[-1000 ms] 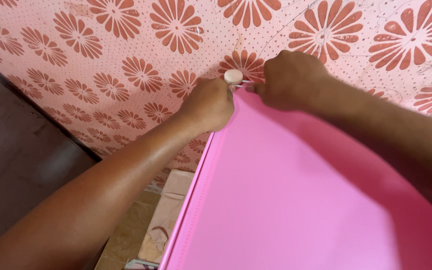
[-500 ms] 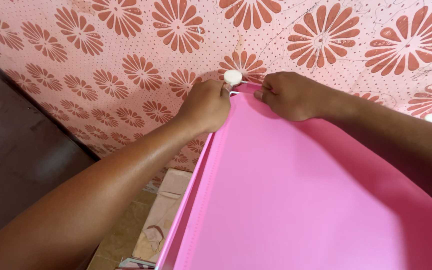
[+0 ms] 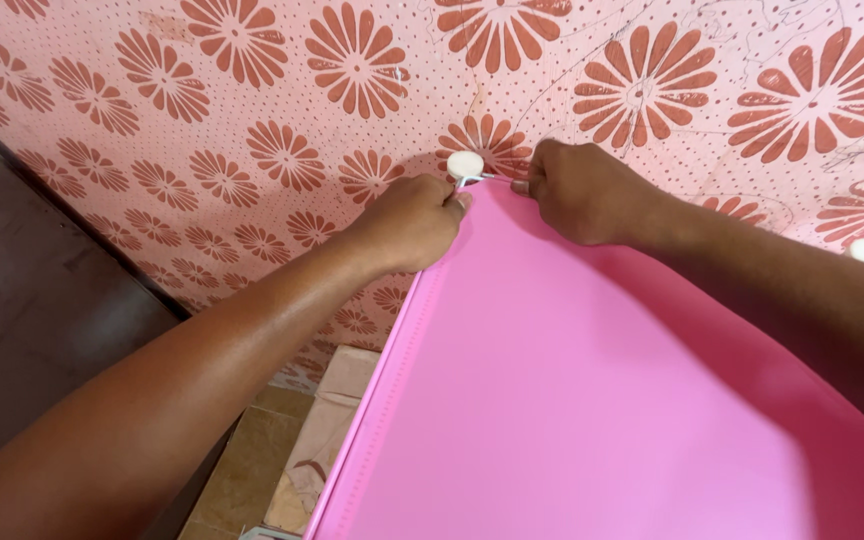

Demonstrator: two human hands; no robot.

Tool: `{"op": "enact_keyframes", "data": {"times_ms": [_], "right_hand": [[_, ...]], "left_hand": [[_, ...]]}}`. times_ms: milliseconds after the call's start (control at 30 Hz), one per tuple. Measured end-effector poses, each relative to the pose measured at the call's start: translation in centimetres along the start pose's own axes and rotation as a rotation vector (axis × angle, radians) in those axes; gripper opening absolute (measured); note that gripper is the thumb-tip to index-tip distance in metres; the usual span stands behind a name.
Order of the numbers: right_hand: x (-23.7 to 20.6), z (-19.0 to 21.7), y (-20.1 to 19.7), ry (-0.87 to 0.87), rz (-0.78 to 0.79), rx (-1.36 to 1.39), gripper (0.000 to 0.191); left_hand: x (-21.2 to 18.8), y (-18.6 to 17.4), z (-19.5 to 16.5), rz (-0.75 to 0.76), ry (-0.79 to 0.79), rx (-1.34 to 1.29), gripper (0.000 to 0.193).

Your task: The person assembles a pink modular cube storage organizer, pressing white plastic corner connectors onto the wire frames of pink fabric panels and attaching panels to build the unit. They pick up panels from a stack on the floor, fit them into the frame, and press connectors to secure the joints.

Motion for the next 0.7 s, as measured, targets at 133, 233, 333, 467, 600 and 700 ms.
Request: {"op": "enact_keyframes", "data": {"times_ms": [133,233,333,467,600,700], "right_hand": [[-0.5,-0.5,-0.2,-0.081,0.071,0.075,0.042],[-0.5,-0.7,0.2,-0.141,0.062,-0.031,0.036],[0.2,-1.4,0.2,-0.193,0.059,0.018,0.037],[1.3,-1.8,0.7,-0.274,-0.021,-0.001,0.035],[1.1,-2.2,1.0,-0.201,-0.058,0.017,0.036],[0.4,-1.8,1.1,-0.235,-0.074,0.046,0.037]], "left_hand": [[0.1,1.0,0.4,-0.063,-0.079,-0.022,0.042],[0.9,1.1,0.6,-0.204,0.101,0.035,0.063],[1.8,1.3,0.6,-0.192,0.214,0.055,0.057],[2.1,1.1,0.5,-0.110,0.106,-0.052,0.039],[2.1,0.8,-0.5,-0.148,0.100,-0.035,0.033],[1.7,0.9,-0.6,-0.165,0.103,-0.018,0.034]]}}
Point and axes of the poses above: each hand's wrist, its own x-axis towards the middle knuckle, its own y-axis out of the palm, z = x × y, the point moved 2 cm from there along x, towards the middle knuckle
